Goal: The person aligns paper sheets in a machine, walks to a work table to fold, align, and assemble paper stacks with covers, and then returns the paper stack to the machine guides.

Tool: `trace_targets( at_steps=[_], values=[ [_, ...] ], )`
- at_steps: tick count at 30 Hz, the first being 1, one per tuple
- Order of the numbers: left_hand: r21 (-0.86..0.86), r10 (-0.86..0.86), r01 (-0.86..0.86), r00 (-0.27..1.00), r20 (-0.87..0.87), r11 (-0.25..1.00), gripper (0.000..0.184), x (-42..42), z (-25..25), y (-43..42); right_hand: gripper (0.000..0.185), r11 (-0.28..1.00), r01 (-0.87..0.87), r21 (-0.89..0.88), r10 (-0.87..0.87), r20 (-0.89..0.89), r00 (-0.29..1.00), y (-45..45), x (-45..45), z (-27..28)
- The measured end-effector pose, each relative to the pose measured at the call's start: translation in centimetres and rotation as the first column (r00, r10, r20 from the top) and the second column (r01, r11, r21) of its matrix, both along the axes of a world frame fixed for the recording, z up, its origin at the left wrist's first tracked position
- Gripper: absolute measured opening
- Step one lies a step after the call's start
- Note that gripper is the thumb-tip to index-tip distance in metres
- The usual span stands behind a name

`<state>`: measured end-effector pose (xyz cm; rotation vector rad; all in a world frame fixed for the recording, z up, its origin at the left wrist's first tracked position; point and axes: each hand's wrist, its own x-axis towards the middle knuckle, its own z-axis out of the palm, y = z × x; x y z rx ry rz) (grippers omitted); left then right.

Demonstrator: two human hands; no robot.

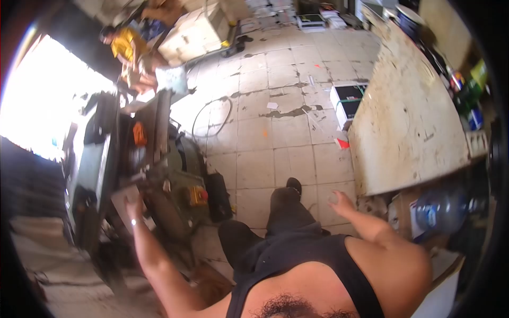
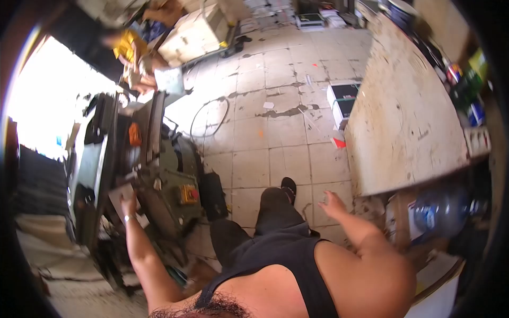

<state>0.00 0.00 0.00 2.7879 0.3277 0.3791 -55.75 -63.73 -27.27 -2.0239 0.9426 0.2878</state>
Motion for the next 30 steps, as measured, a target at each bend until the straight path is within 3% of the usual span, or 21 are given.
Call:
trace_targets(
  at_steps=[1, 2, 3, 5, 8, 10, 11, 12, 13, 14, 15, 16, 19, 21, 24, 27, 28, 30],
  values=[
    [-0.014, 0.015, -0.015, 1.000, -0.027, 1.000, 0.118, 0.2, 2.2, 0.3, 0.079, 1.000, -0.001, 0.019, 0.003, -0.075, 0.997, 2.5, 0.7, 1.5],
    [0.060, 0.028, -0.028, 1.000, 0.004, 0.998, 0.105, 0.8, 4.5, 0.4, 0.077, 0.999, -0.010, 0.031, 0.015, -0.152, 0.988, 4.6, 1.4, 2.0],
    [-0.035, 0.055, -0.055, 0.998, 0.003, 0.998, 0.093, -3.5, -4.1, -8.8, 0.076, 0.995, 0.015, -0.098, -0.035, -0.209, 0.977, -7.1, -3.1, 2.3],
    [0.065, 0.132, -0.136, 0.989, 0.064, 0.989, 0.071, -4.7, -1.4, -9.2, 0.072, 0.997, 0.043, -0.058, -0.057, -0.278, 0.959, -5.5, -2.8, 0.5],
    [0.245, 0.072, -0.070, 0.997, 0.001, 0.967, 0.046, -6.2, 3.1, -9.6, 0.059, 0.996, 0.086, 0.026, -0.083, -0.097, 0.992, -3.8, -1.2, -0.8],
    [0.318, 0.110, -0.129, 0.991, 0.077, 0.939, 0.042, -5.2, 3.7, -7.2, 0.045, 0.991, 0.133, 0.013, -0.132, 0.247, 0.960, -3.5, 1.4, -2.1],
    [0.355, 0.125, -0.156, 0.986, 0.109, 0.922, 0.041, -5.2, 3.7, -6.4, 0.029, 0.980, 0.198, 0.023, -0.193, 0.370, 0.909, -2.8, 3.8, 3.1],
    [0.346, 0.209, -0.232, 0.972, 0.104, 0.909, 0.042, -7.8, 6.5, -9.2, 0.024, 0.988, 0.155, 0.024, -0.150, 0.431, 0.890, -3.5, 6.4, 5.2],
    [0.395, 0.186, -0.222, 0.974, 0.127, 0.891, 0.043, -6.8, 6.6, -6.8, 0.021, 0.973, 0.140, 0.186, -0.225, 0.603, 0.765, -3.1, 8.8, 10.2],
    [0.434, 0.174, -0.222, 0.973, 0.148, 0.873, 0.043, -6.6, 7.5, -5.7, 0.016, 0.976, 0.061, 0.211, -0.185, 0.644, 0.742, -3.2, 10.9, 15.6],
    [0.471, 0.164, -0.223, 0.973, 0.165, 0.853, 0.043, -7.0, 8.5, -4.9, 0.012, 0.993, 0.010, 0.119, -0.108, 0.857, 0.505, -2.8, 12.4, 21.9],
    [0.435, 0.159, -0.236, 0.966, 0.207, 0.869, 0.043, -7.3, 9.5, -4.1, 0.022, 0.997, -0.071, -0.023, 0.049, 0.920, 0.388, -3.0, 13.0, 27.1],
    [0.376, 0.130, -0.222, 0.958, 0.254, 0.900, 0.046, -10.4, 13.4, -4.3, 0.036, 0.934, -0.193, -0.299, 0.283, 0.953, -0.106, -2.4, 12.4, 40.2],
    [0.394, 0.060, -0.222, 0.922, 0.383, 0.892, 0.047, -12.5, 15.0, -3.1, 0.037, 0.896, -0.178, -0.406, 0.346, 0.892, -0.292, -1.8, 11.3, 44.6],
    [0.403, -0.009, -0.190, 0.897, 0.443, 0.895, 0.047, -16.0, 18.0, -4.9, 0.040, 0.873, -0.150, -0.464, 0.382, 0.842, -0.380, -1.3, 11.0, 46.7],
    [0.378, -0.032, -0.209, 0.841, 0.540, 0.902, 0.048, -20.7, 22.0, -7.8, 0.042, 0.865, -0.159, -0.475, 0.393, 0.841, -0.372, -1.2, 11.3, 46.7],
    [0.376, -0.041, -0.170, 0.869, 0.493, 0.911, 0.052, -22.4, 23.4, -10.0, 0.043, 0.864, -0.173, -0.474, 0.390, 0.845, -0.365, -1.2, 11.5, 46.6],
    [0.472, -0.152, -0.175, 0.804, 0.574, 0.864, 0.049, -23.7, 25.0, -10.4, 0.045, 0.861, -0.200, -0.468, 0.382, 0.854, -0.354, -0.8, 12.3, 46.2]
  ],
)
